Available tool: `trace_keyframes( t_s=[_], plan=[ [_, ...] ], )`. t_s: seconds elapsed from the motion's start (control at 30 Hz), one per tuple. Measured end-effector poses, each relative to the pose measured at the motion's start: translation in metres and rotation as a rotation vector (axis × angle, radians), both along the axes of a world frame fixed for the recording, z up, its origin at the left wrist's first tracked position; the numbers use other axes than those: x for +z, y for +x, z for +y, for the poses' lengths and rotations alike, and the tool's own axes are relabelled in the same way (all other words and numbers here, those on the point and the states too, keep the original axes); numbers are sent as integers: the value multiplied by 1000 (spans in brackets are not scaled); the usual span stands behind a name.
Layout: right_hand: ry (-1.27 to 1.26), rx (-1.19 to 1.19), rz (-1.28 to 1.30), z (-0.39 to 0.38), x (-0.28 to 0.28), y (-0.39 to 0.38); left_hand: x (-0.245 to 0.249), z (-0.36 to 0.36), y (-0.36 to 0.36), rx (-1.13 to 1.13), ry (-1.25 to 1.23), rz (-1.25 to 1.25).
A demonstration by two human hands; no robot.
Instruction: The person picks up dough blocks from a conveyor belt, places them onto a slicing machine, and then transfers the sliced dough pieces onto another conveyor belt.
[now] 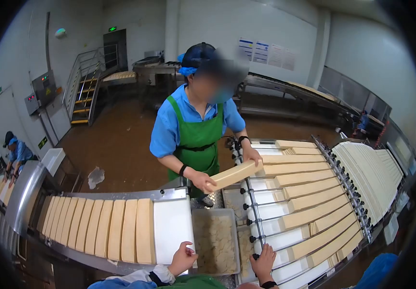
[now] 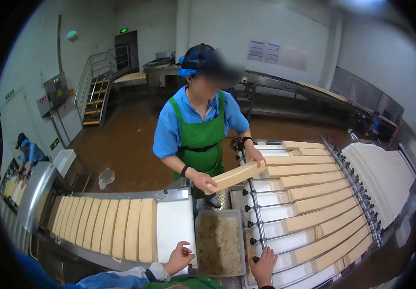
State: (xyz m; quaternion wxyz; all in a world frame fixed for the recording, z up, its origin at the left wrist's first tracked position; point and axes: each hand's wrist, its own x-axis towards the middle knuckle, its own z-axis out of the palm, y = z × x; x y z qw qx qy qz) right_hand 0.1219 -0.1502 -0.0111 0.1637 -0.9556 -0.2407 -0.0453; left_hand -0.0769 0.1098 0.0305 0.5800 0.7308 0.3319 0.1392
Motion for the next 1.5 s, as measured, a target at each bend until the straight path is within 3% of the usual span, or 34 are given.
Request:
trace_keyframes(
  t_s=[0.4, 0.6, 0.8, 0.9, 1.07, 1.23, 1.37, 1.5],
  plan=[
    [16, -21, 5, -3, 14, -6, -11, 0, -1, 162, -71, -24],
    [52, 116, -71, 23, 35, 8, -17, 9, -13, 257, -73, -13],
    [122, 423, -117, 110, 31, 17, -24, 12, -43, 419, -356, 62],
    [294, 638, 40, 171, 43, -2, -30, 11, -66, 461, -435, 67],
    [248, 887, 108, 275, -13, -40, -47, 8, -106, 596, -536, 45],
    [233, 984, 268, 355, -19, -72, -42, 16, -118, 745, -516, 129],
    [175, 989, 183, 419, -25, -85, -59, 32, -125, 702, -527, 56],
    [135, 992, 93, 465, -40, -93, -43, 53, -125, 556, -873, -10]
  ],
)
